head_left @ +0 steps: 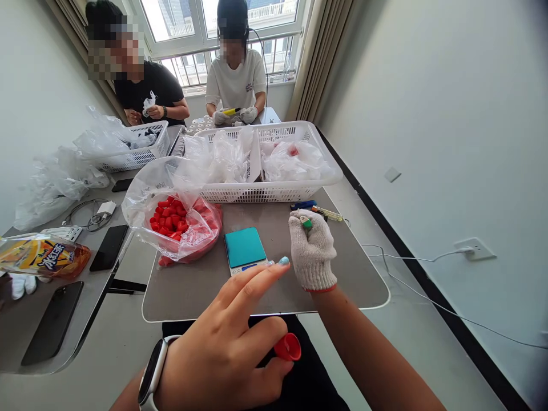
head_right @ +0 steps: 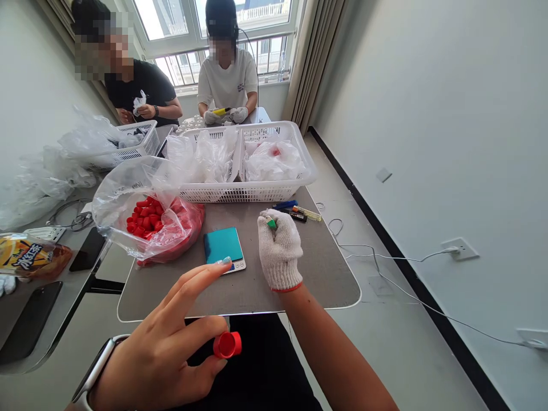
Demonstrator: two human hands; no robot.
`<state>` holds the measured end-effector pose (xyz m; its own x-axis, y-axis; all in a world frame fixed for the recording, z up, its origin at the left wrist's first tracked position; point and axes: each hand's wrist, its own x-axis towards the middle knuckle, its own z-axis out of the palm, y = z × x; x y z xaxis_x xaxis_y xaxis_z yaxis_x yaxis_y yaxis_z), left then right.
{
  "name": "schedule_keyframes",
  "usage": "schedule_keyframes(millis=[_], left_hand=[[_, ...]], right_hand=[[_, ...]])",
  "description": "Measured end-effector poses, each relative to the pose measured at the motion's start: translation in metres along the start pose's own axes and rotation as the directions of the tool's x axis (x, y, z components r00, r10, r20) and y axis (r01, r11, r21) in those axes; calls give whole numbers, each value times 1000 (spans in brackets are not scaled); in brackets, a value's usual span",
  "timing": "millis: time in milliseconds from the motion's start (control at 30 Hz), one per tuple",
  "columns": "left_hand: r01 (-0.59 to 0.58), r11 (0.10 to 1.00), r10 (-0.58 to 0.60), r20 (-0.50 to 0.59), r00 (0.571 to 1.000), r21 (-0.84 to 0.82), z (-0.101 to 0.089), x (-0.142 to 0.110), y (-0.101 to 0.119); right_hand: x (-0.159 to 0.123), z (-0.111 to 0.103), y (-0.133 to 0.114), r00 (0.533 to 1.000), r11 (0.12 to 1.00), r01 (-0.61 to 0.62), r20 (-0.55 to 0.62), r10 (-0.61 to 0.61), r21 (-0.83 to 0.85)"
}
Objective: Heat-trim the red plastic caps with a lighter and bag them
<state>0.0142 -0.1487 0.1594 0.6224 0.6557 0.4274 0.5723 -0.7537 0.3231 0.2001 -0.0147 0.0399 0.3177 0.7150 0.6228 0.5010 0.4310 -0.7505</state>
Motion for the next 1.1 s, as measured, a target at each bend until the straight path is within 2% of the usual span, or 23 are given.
schedule_keyframes(millis=[133, 200, 267, 333, 433, 500, 567, 833, 967, 1100], left_hand=[[-2, 1000, 2, -5, 1000, 23, -3, -1, 1], [4, 998, -4, -5, 1000, 56, 1, 0, 0], [11, 993, -14, 22, 1000, 120, 12, 0, -3], [-2, 981, -16, 89, 996, 193, 28, 0, -6], [-105, 964, 51, 221, 974, 243, 51, -1, -9], [-129, 958, 57, 270, 961, 257, 61, -2, -9], [-128, 957, 49, 289, 956, 261, 65, -4, -8], [-129, 951, 51, 269, 962, 281, 68, -17, -2], [-118, 944, 27, 283, 959, 309, 74, -14, -6], [-135, 948, 37, 319, 947, 288, 76, -8, -13]], right_hand=[[4, -8, -20, 997, 992, -69, -36, 74, 109], [4, -13, -37, 989, 973, -127, -51, 140, 193], [2, -17, -57, 978, 945, -183, -49, 204, 273], [-3, -18, -77, 974, 932, -185, -68, 216, 313], [-11, -16, -93, 995, 947, -99, 12, 100, 305], [-16, -13, -92, 998, 960, -25, 59, 9, 278], [-18, -10, -85, 998, 963, 5, 63, -23, 270], [-21, -2, -60, 994, 960, -106, 29, 102, 258], [-30, -5, -67, 996, 967, -90, 17, 88, 239], [-38, -7, -77, 994, 952, -58, 102, 28, 300]])
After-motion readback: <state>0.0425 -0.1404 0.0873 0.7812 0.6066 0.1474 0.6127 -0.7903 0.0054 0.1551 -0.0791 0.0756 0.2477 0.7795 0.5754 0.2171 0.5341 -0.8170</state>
